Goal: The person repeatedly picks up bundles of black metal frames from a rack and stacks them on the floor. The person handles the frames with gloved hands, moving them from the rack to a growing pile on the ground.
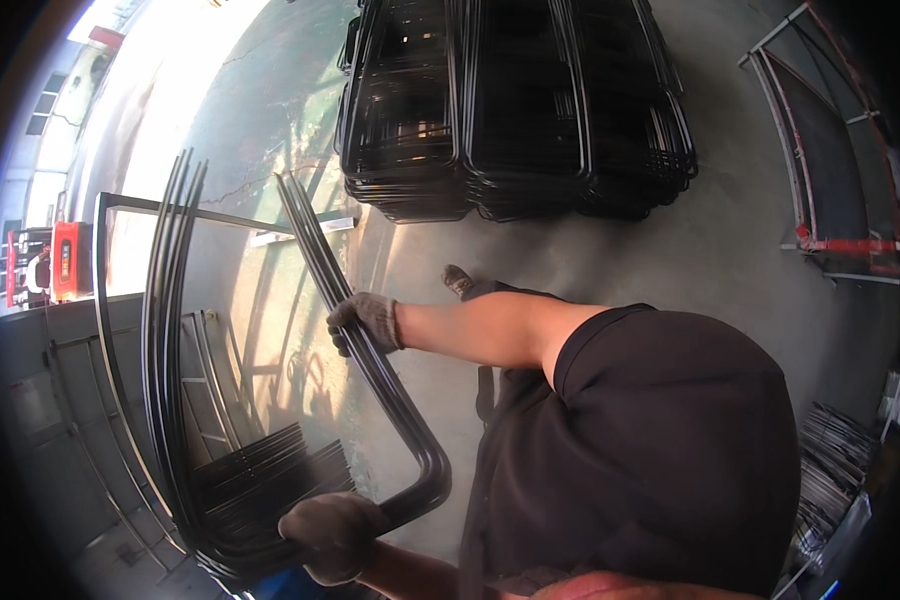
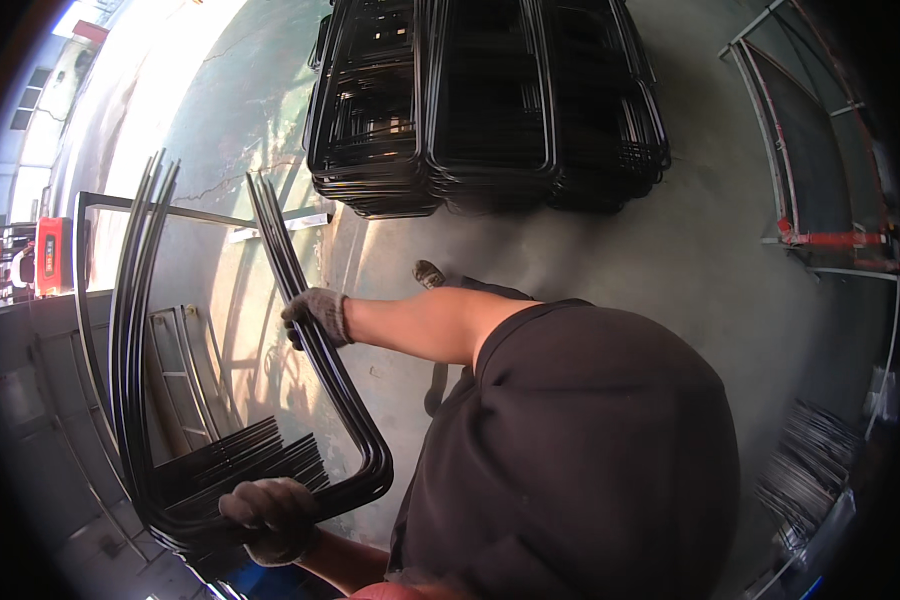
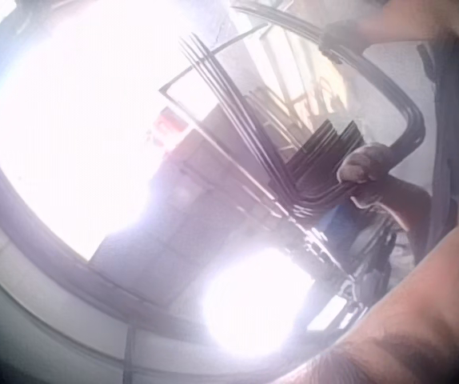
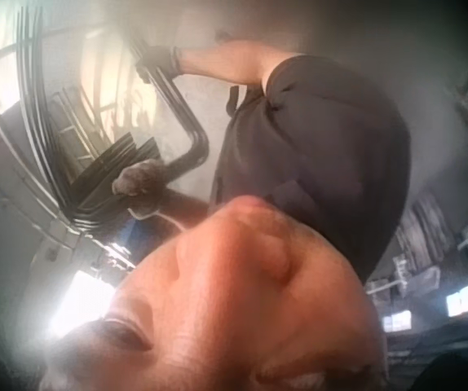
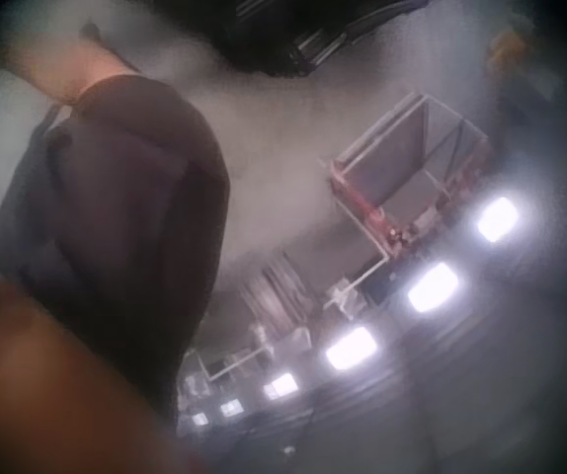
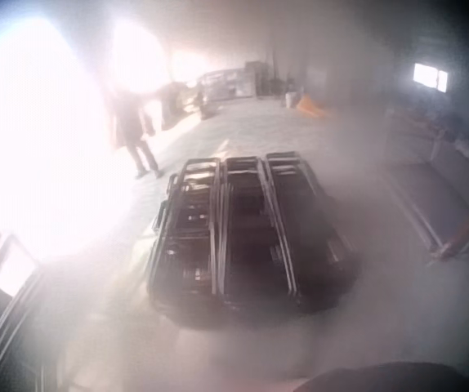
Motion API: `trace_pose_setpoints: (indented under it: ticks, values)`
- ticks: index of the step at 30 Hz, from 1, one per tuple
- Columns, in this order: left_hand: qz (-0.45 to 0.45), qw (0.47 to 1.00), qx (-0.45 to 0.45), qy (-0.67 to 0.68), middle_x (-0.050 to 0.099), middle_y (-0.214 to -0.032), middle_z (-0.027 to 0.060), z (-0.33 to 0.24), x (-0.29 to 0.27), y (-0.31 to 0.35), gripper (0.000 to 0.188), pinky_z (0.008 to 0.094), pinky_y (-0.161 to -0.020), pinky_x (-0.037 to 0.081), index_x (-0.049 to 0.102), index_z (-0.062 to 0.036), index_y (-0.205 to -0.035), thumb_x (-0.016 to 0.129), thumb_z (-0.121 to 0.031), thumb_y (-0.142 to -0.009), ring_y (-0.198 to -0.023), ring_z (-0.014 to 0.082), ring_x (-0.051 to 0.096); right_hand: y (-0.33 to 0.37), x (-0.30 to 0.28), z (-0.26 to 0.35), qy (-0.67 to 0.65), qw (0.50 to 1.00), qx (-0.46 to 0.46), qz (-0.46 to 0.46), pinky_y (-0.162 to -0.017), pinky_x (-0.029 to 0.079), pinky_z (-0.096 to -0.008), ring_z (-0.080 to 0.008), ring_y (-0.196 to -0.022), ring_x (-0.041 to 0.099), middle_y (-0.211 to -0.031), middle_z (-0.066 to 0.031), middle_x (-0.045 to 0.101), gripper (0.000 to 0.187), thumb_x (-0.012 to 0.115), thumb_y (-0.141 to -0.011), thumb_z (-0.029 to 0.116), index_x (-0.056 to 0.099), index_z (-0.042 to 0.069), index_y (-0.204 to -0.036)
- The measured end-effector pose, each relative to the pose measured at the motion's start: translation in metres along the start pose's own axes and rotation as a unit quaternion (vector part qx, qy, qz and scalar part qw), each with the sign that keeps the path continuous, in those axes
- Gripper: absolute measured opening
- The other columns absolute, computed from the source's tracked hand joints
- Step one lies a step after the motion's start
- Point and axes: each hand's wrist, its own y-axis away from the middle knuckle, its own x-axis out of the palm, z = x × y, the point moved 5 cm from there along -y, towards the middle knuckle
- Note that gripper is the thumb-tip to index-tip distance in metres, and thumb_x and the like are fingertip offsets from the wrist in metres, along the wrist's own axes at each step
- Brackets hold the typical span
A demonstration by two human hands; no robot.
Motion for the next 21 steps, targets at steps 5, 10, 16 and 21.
trace_pose_setpoints:
  ticks: [5, 10, 16, 21]
  values:
    - [0.149, 0.986, 0.041, 0.059, 0.055, -0.068, 0.0061, -0.003, 0.064, 0.068, 0.032, 0.038, -0.043, 0.055, 0.053, -0.0107, -0.078, 0.078, 0.001, -0.094, -0.051, 0.0197, 0.056, 0.057, 0.027, 0.041, 0.089, 0.994, -0.056, -0.016, -0.066, 0.062, -0.0479, -0.0278, -0.066, 0.07, -0.074, -0.0092, 0.067, 0.011, 0.077, -0.093, 0.012, 0.067, 0.006, -0.09]
    - [0.092, 0.991, 0.092, 0.03, 0.058, -0.08, 0.0069, 0.016, 0.11, 0.092, 0.021, 0.0342, -0.053, 0.057, 0.055, -0.0086, -0.087, 0.068, 0.001, -0.1, -0.06, 0.0199, 0.059, 0.14, 0.032, 0.091, 0.134, 0.975, -0.171, -0.049, -0.051, 0.052, -0.0409, -0.0189, -0.052, 0.059, -0.067, -0.0034, 0.06, 0.019, 0.081, -0.092, 0.016, 0.065, 0.01, -0.084]
    - [-0.182, 0.966, 0.108, 0.146, 0.063, -0.101, 0.006, 0.097, 0.101, 0.154, 0.008, 0.0354, -0.093, 0.059, 0.064, 0.0013, -0.11, 0.063, -0.001, -0.103, -0.093, 0.0224, 0.067, 0.29, 0.026, 0.157, 0.226, 0.926, -0.261, -0.155, -0.046, 0.052, -0.0373, -0.0191, -0.05, 0.06, -0.066, -0.0085, 0.062, 0.014, 0.079, -0.09, 0.011, 0.07, 0.004, -0.083]
    - [-0.313, 0.948, -0.022, 0.055, 0.068, -0.112, 0.0114, 0.249, 0.17, 0.147, 0.032, 0.0533, -0.106, 0.059, 0.062, 0.0054, -0.128, 0.066, 0.003, -0.096, -0.106, 0.0301, 0.07, 0.406, -0.071, 0.272, 0.244, 0.862, -0.393, -0.206, -0.047, 0.052, -0.0381, -0.0197, -0.053, 0.063, -0.067, -0.0088, 0.065, 0.014, 0.082, -0.085, 0.009, 0.071, 0.0, -0.083]
